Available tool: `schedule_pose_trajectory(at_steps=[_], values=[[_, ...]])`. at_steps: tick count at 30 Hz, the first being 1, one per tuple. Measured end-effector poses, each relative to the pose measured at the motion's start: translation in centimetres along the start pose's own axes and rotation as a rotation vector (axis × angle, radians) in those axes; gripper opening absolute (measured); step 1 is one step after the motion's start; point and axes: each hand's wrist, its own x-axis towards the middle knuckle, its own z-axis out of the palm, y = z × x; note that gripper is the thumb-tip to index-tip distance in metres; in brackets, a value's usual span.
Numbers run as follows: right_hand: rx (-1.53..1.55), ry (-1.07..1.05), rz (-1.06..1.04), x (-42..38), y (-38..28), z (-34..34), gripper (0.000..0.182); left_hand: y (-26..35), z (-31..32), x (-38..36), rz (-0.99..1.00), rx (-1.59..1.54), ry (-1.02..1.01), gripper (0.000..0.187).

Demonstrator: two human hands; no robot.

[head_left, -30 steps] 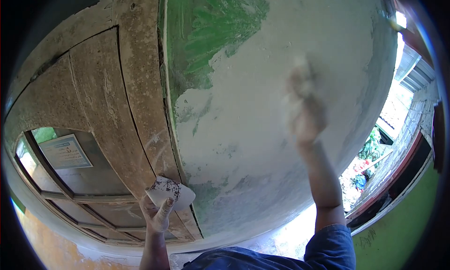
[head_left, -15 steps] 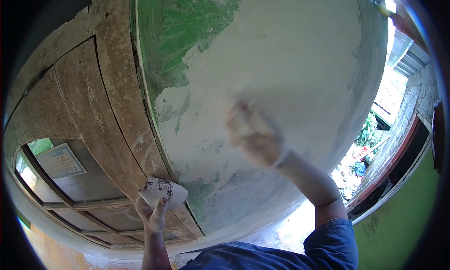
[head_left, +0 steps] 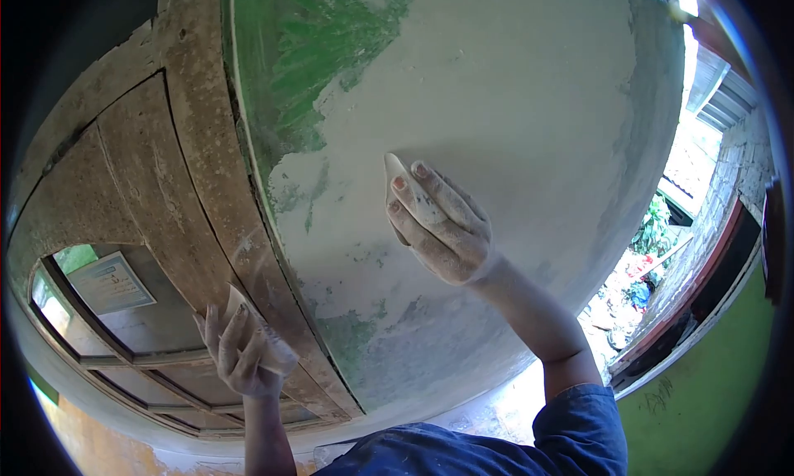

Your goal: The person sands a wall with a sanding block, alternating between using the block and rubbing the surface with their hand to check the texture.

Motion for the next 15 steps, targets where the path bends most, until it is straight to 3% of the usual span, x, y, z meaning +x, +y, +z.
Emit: schedule_pose_trajectory(at_steps=[2, 3, 5, 6, 8, 10, 12, 15], values=[[0.434, -0.061, 0.382, -0.2, 1.7, 0.4, 0.017, 0.2, 1.0, -1.1, -0.056, -0.008, -0.008, 0.019], [0.212, 0.101, 0.247, 1.7, 3.7, -0.8, 0.012, 0.0, 1.5, -1.7, -0.046, 0.073, -0.007, 0.021], [0.246, 0.367, 0.272, 3.9, 6.8, -2.5, 0.015, -0.1, 1.9, -1.8, -0.026, 0.162, 0.005, 0.026], [0.248, 0.365, 0.269, 4.0, 7.2, -3.1, 0.015, 0.0, 2.0, -1.9, -0.029, 0.164, 0.007, 0.026], [-0.245, 0.273, 0.281, 4.1, 7.8, -3.6, 0.022, 0.0, 2.1, -2.1, -0.07, 0.147, 0.008, 0.019], [0.502, 0.387, 0.232, 2.9, 4.9, -0.4, 0.025, -0.1, 2.0, -2.1, -0.049, 0.153, 0.006, 0.022], [0.082, 0.014, 0.119, 1.2, 0.7, 0.5, 0.023, -0.1, 2.1, -2.2, -0.027, 0.16, 0.002, 0.026], [0.025, 0.052, 0.068, 2.1, 3.3, -1.1, 0.022, -0.2, 2.1, -2.3, -0.031, 0.138, 0.021, 0.028]])
